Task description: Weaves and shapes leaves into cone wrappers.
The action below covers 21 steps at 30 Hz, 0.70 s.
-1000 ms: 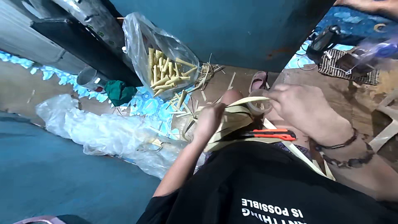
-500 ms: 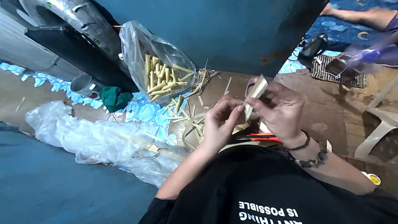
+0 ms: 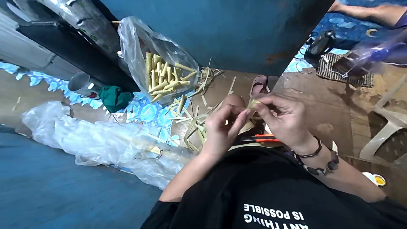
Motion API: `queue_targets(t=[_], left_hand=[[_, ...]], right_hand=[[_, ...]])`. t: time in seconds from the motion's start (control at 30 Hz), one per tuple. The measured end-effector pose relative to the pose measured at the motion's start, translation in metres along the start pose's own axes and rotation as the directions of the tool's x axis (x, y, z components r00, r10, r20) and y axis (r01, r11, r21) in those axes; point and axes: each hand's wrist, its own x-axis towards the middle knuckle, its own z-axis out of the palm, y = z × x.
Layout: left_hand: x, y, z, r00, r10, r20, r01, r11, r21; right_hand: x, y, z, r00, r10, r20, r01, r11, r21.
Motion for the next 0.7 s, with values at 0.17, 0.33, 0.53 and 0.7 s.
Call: queue_targets(t=[0.17, 0.33, 0.53, 0.7], left_hand=[[-0.001, 0.006, -0.006, 0.997, 0.02, 0.074, -0.03, 0.99, 0.137], [0.002, 0.003, -0.007, 0.944, -0.318, 0.091, 0.331, 0.901, -0.28], [-0.001, 0.012, -0.012, 0.927, -0.31, 0.212, 0.373, 0.825, -0.425], [-0.004, 0.007, -0.01, 0.954, -0.265, 0.138, 0.292, 0.924, -0.249]], right_hand=[[-0.003, 0.0, 0.003, 1.0, 0.0, 0.012, -0.001, 1.0, 0.014], [-0.004, -0.001, 0.007, 0.998, -0.053, -0.028, 0.058, 0.977, 0.206], [-0.004, 0.004, 0.006, 0.948, -0.301, -0.106, 0.294, 0.953, -0.078], [0.002, -0.001, -0.003, 0.997, 0.062, 0.045, -0.069, 0.981, 0.18]])
